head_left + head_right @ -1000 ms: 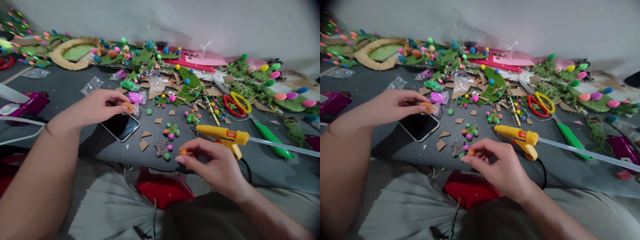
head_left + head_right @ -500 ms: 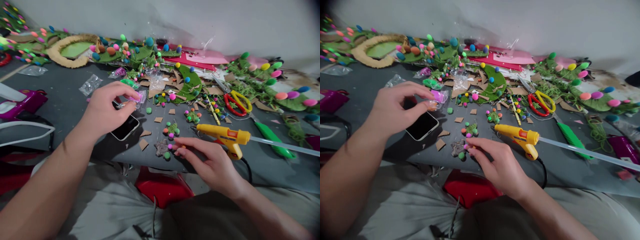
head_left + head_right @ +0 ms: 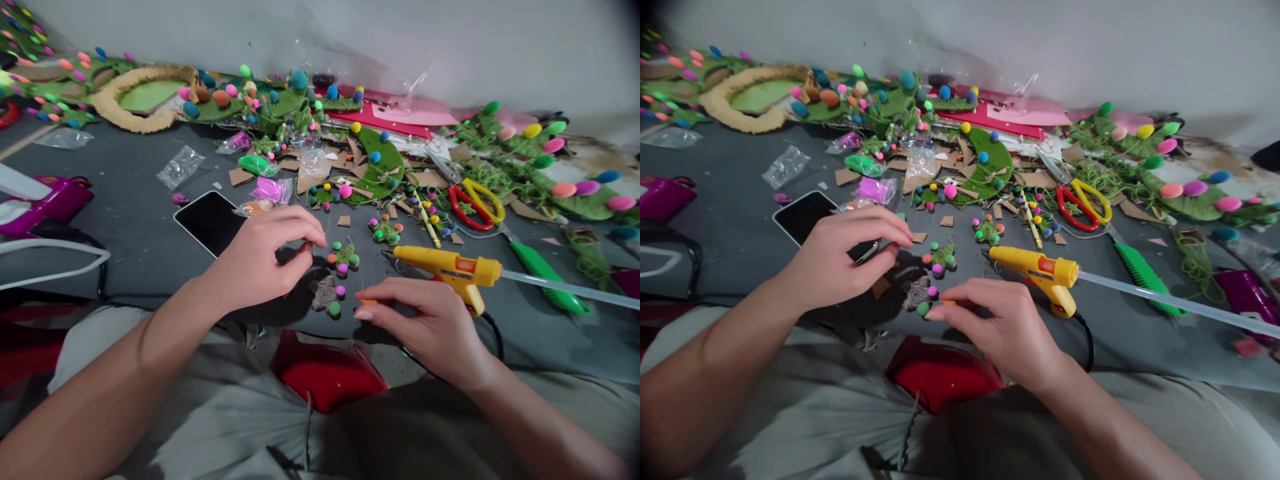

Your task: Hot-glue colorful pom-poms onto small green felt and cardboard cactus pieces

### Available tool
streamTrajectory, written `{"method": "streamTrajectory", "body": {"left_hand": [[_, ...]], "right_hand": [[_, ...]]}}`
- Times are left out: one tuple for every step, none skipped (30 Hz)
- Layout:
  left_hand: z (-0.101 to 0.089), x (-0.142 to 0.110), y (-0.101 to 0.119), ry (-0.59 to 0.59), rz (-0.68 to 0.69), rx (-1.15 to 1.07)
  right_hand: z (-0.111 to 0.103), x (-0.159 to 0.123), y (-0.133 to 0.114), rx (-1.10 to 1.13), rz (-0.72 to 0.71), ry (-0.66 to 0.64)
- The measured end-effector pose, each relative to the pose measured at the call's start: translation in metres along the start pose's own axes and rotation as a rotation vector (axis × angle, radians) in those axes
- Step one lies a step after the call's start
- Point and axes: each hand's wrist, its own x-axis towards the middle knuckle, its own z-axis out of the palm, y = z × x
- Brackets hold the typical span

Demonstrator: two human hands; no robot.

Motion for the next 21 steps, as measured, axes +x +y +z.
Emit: {"method": "streamTrajectory", "body": {"left_hand": [[0.0, 0.0, 0.0, 0.001, 0.003, 0.001], [0.0, 0.0, 0.0, 0.003, 0.003, 0.001], [0.0, 0.001, 0.0, 0.005, 0.004, 0.0], [0.0, 0.001, 0.0, 0.008, 0.007, -0.001], [0.0, 0.001, 0.0, 0.009, 0.01, -0.001], [0.0, 0.001, -0.001, 0.009, 0.01, 0.002], [-0.001, 0.001, -0.001, 0.013, 0.01, 0.006], [-0.001, 0.001, -0.002, 0.02, 0.008, 0.014], [-0.002, 0.001, -0.003, 0.032, 0.007, 0.023], [-0.003, 0.001, -0.003, 0.043, 0.005, 0.033], [-0.004, 0.0, -0.004, 0.055, 0.006, 0.042], [-0.005, 0.0, -0.005, 0.064, 0.011, 0.049], [-0.006, 0.0, -0.006, 0.067, 0.017, 0.055], [-0.007, 0.0, -0.006, 0.068, 0.022, 0.06], [-0.009, 0.0, -0.008, 0.071, 0.026, 0.066], [-0.01, 0.0, -0.009, 0.078, 0.024, 0.074], [-0.012, 0.001, -0.01, 0.091, 0.025, 0.081], [-0.014, 0.001, -0.012, 0.103, 0.031, 0.087], [-0.017, 0.001, -0.014, 0.116, 0.038, 0.093], [-0.018, 0.002, -0.017, 0.126, 0.043, 0.101], [-0.02, 0.002, -0.019, 0.137, 0.045, 0.109]], "right_hand": [[0.0, 0.0, 0.0, -0.009, -0.009, 0.016], [0.0, 0.0, 0.001, -0.013, -0.017, 0.029], [0.001, 0.001, 0.001, -0.012, -0.019, 0.037], [0.001, 0.0, 0.003, -0.01, -0.014, 0.037], [0.001, 0.0, 0.004, -0.004, 0.001, 0.03], [0.001, 0.0, 0.005, 0.01, 0.023, 0.022], [0.001, -0.001, 0.006, 0.025, 0.047, 0.013], [0.0, -0.001, 0.007, 0.034, 0.065, 0.0], [0.0, -0.001, 0.007, 0.035, 0.072, -0.011], [-0.001, -0.002, 0.007, 0.027, 0.064, -0.012], [-0.001, -0.002, 0.007, 0.007, 0.044, -0.004], [-0.001, -0.002, 0.006, -0.021, 0.023, 0.008], [-0.001, -0.002, 0.005, -0.044, 0.007, 0.021], [0.0, -0.002, 0.005, -0.055, 0.002, 0.03], [0.001, -0.002, 0.005, -0.055, 0.009, 0.027], [0.001, -0.002, 0.004, -0.044, 0.025, 0.012], [0.002, -0.003, 0.004, -0.026, 0.043, -0.005], [0.002, -0.003, 0.004, -0.009, 0.057, -0.018], [0.002, -0.004, 0.004, 0.001, 0.059, -0.025], [0.002, -0.004, 0.004, 0.001, 0.049, -0.026], [0.001, -0.004, 0.004, -0.01, 0.032, -0.017]]}}
